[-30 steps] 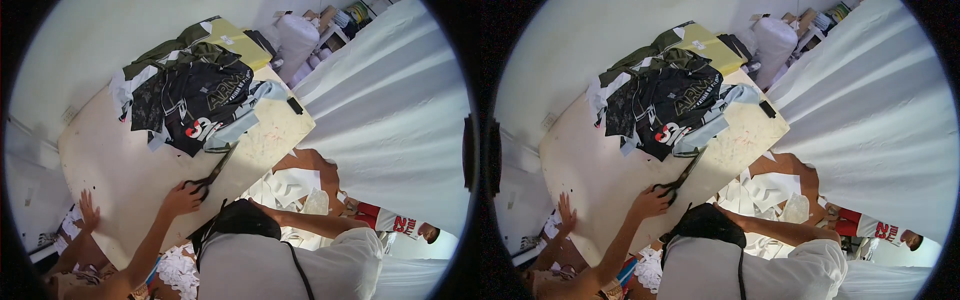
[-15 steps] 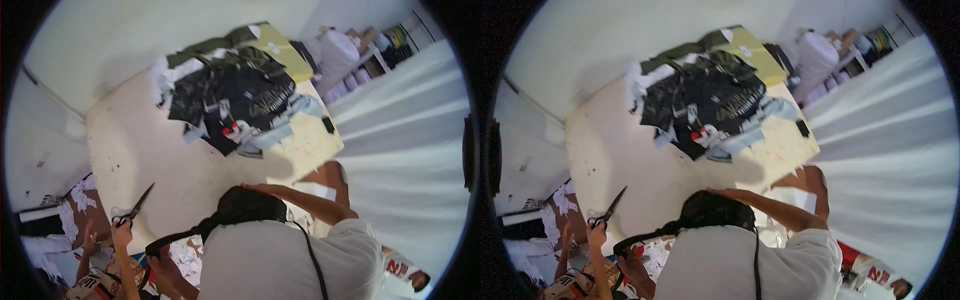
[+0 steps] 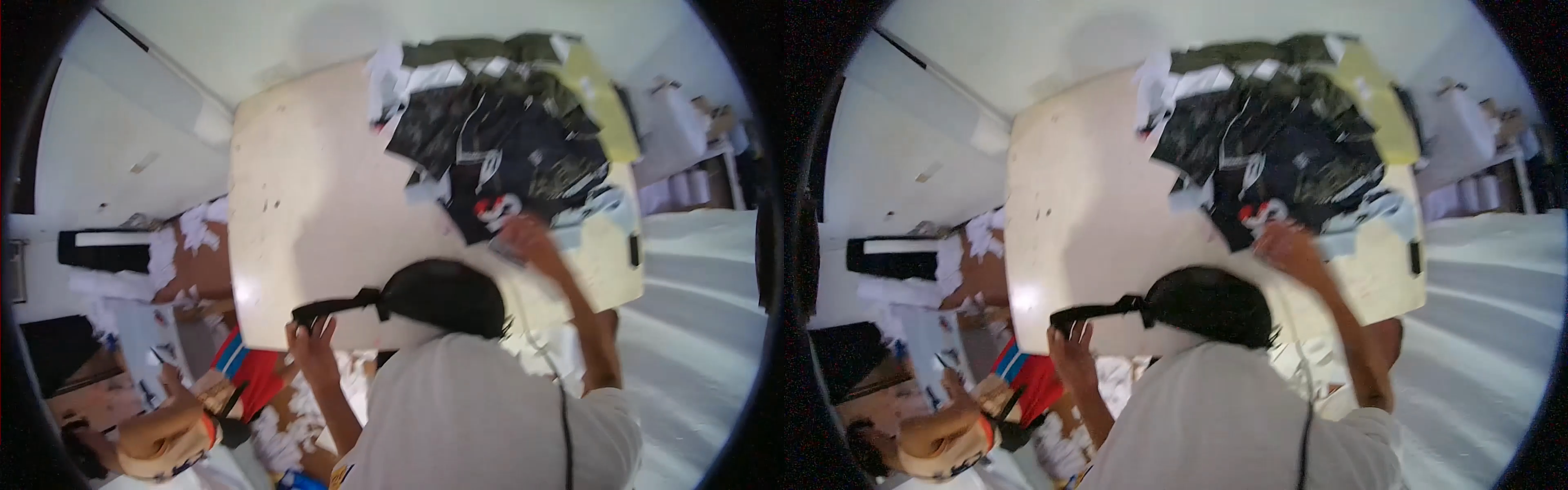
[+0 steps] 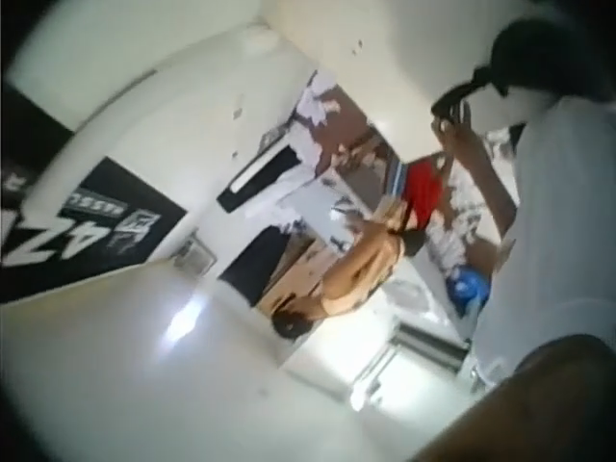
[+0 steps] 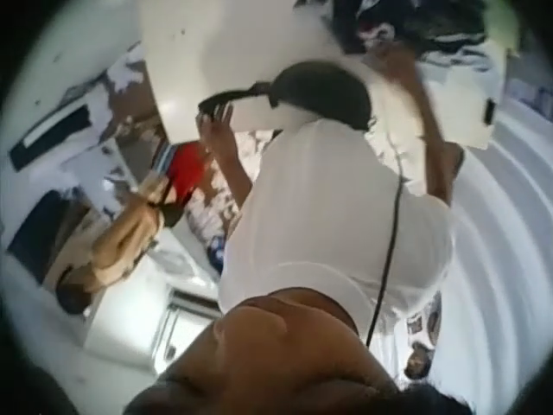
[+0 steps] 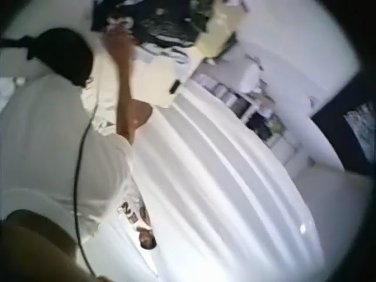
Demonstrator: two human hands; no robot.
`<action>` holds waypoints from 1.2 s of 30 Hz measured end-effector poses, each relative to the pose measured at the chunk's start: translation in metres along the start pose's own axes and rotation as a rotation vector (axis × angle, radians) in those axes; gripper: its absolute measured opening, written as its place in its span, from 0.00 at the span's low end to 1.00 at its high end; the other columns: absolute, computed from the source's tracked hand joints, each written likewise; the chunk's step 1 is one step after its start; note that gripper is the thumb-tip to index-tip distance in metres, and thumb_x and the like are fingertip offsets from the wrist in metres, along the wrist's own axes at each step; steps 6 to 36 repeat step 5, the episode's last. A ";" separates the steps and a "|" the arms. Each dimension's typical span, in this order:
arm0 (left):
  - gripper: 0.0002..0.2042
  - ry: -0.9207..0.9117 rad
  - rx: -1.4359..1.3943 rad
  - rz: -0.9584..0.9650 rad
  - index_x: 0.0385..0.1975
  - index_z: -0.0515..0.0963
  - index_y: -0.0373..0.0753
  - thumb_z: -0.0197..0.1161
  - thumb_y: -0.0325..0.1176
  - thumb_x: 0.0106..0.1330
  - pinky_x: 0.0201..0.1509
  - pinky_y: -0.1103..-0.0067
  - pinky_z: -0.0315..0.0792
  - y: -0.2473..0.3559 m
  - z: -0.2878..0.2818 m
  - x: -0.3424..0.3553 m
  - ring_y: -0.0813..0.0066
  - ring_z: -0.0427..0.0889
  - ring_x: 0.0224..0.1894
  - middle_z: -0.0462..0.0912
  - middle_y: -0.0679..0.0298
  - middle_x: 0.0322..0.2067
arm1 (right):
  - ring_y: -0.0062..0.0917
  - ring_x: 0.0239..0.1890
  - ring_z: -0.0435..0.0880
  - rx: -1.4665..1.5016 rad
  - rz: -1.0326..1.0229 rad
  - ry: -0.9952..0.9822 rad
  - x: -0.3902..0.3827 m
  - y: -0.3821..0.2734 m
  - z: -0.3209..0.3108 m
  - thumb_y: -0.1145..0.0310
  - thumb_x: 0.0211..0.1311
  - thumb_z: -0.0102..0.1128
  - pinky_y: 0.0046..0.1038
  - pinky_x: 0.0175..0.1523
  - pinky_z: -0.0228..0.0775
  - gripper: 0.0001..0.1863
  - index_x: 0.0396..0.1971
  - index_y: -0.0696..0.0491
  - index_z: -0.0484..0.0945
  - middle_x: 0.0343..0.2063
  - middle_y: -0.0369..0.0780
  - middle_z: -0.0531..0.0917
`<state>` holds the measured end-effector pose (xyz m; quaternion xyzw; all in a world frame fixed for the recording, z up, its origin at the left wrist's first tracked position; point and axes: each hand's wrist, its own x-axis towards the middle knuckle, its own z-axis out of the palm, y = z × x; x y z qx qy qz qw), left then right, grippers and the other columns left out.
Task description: Cutting along the outlines of printed fabric patterns using scissors on a work table.
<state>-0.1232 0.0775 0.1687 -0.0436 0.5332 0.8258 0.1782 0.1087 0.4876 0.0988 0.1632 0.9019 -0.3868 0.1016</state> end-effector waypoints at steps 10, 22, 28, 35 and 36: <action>0.06 -0.064 0.312 -0.107 0.43 0.67 0.34 0.53 0.27 0.72 0.55 0.61 0.80 0.008 0.030 0.018 0.51 0.82 0.51 0.79 0.46 0.45 | 0.34 0.59 0.75 0.188 -0.398 0.822 -0.139 -0.179 -0.173 0.54 0.71 0.49 0.33 0.70 0.58 0.30 0.61 0.65 0.68 0.58 0.47 0.76; 0.06 -0.064 0.312 -0.107 0.43 0.67 0.34 0.53 0.27 0.72 0.55 0.61 0.80 0.008 0.030 0.018 0.51 0.82 0.51 0.79 0.46 0.45 | 0.34 0.59 0.75 0.188 -0.398 0.822 -0.139 -0.179 -0.173 0.54 0.71 0.49 0.33 0.70 0.58 0.30 0.61 0.65 0.68 0.58 0.47 0.76; 0.06 -0.064 0.312 -0.107 0.43 0.67 0.34 0.53 0.27 0.72 0.55 0.61 0.80 0.008 0.030 0.018 0.51 0.82 0.51 0.79 0.46 0.45 | 0.34 0.59 0.75 0.188 -0.398 0.822 -0.139 -0.179 -0.173 0.54 0.71 0.49 0.33 0.70 0.58 0.30 0.61 0.65 0.68 0.58 0.47 0.76; 0.06 -0.064 0.312 -0.107 0.43 0.67 0.34 0.53 0.27 0.72 0.55 0.61 0.80 0.008 0.030 0.018 0.51 0.82 0.51 0.79 0.46 0.45 | 0.34 0.59 0.75 0.188 -0.398 0.822 -0.139 -0.179 -0.173 0.54 0.71 0.49 0.33 0.70 0.58 0.30 0.61 0.65 0.68 0.58 0.47 0.76; 0.06 -0.064 0.312 -0.107 0.43 0.67 0.34 0.53 0.27 0.72 0.55 0.61 0.80 0.008 0.030 0.018 0.51 0.82 0.51 0.79 0.46 0.45 | 0.34 0.59 0.75 0.188 -0.398 0.822 -0.139 -0.179 -0.173 0.54 0.71 0.49 0.33 0.70 0.58 0.30 0.61 0.65 0.68 0.58 0.47 0.76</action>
